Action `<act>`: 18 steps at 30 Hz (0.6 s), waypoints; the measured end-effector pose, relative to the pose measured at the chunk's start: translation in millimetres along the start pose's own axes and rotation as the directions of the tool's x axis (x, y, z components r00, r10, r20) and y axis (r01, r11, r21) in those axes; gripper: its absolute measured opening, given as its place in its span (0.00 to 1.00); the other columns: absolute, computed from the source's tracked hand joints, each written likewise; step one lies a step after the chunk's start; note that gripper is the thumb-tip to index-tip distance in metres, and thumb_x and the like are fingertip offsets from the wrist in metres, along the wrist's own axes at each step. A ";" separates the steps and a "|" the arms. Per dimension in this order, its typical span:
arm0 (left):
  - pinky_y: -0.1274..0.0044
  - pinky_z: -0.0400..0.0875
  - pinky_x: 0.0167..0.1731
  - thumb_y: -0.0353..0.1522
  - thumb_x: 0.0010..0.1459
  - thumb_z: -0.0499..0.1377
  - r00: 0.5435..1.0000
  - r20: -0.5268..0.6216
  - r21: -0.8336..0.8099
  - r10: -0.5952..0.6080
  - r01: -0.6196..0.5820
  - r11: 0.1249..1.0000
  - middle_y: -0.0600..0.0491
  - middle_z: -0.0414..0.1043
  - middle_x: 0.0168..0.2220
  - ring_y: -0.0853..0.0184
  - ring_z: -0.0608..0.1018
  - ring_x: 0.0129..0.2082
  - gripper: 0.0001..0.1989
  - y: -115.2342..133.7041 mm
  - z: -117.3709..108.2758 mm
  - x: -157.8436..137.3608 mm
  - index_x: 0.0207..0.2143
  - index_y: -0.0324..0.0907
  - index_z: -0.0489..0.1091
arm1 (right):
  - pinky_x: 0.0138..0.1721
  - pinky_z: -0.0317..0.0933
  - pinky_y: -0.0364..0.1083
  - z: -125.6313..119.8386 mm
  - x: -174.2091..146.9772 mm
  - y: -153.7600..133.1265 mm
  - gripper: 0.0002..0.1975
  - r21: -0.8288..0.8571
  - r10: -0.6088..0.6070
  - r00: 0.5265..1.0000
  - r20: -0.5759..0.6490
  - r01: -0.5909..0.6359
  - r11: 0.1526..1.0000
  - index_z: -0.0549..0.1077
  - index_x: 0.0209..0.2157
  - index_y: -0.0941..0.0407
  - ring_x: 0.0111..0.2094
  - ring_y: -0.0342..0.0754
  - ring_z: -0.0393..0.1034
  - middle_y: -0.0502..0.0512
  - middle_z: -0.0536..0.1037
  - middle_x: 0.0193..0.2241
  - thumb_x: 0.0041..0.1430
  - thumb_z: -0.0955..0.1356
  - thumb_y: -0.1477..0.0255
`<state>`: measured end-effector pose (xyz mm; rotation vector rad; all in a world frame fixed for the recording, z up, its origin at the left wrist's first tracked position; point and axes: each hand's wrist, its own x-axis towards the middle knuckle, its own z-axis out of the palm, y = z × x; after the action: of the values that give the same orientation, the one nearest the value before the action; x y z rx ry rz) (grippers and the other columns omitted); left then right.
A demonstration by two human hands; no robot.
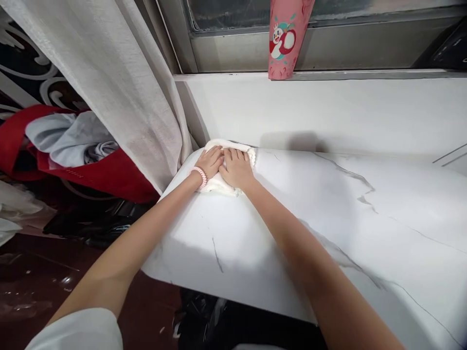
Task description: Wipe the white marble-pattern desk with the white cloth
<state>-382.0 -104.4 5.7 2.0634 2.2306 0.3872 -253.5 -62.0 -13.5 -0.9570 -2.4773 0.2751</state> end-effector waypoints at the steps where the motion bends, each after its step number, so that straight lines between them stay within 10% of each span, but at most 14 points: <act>1: 0.61 0.43 0.65 0.35 0.69 0.37 1.000 0.001 -0.011 -0.008 0.008 1.000 0.43 0.52 0.67 0.60 0.52 0.67 0.23 5.2 0.8 -8.9 0.59 0.34 0.59 | 0.63 0.39 0.58 -2.5 -10.2 -3.2 0.28 -0.004 -0.004 1.000 -0.007 0.004 1.000 0.57 0.62 0.66 0.60 0.58 0.53 0.67 0.62 0.61 0.64 0.59 0.69; 13: 0.60 0.47 0.65 0.34 0.68 0.35 0.993 -0.119 0.096 -0.015 0.027 0.995 0.44 0.57 0.65 0.61 0.54 0.67 0.24 91.1 14.3 -201.6 0.57 0.38 0.62 | 0.63 0.41 0.62 -61.8 -189.2 -58.0 0.31 0.119 -0.200 0.977 0.071 0.191 0.974 0.57 0.63 0.70 0.59 0.61 0.52 0.71 0.61 0.61 0.63 0.57 0.67; 18: 0.55 0.49 0.64 0.34 0.68 0.36 0.993 -0.121 0.136 0.001 0.016 0.991 0.40 0.57 0.64 0.58 0.54 0.67 0.24 124.3 19.9 -218.8 0.57 0.36 0.62 | 0.62 0.43 0.62 -81.4 -215.6 -45.3 0.31 0.156 -0.231 0.967 0.103 0.214 0.964 0.57 0.63 0.71 0.60 0.62 0.52 0.71 0.61 0.61 0.62 0.58 0.67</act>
<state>-237.1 -310.6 -8.8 2.1517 2.3972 0.3780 -100.1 -239.6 -2.9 -0.6120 -2.6054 0.4413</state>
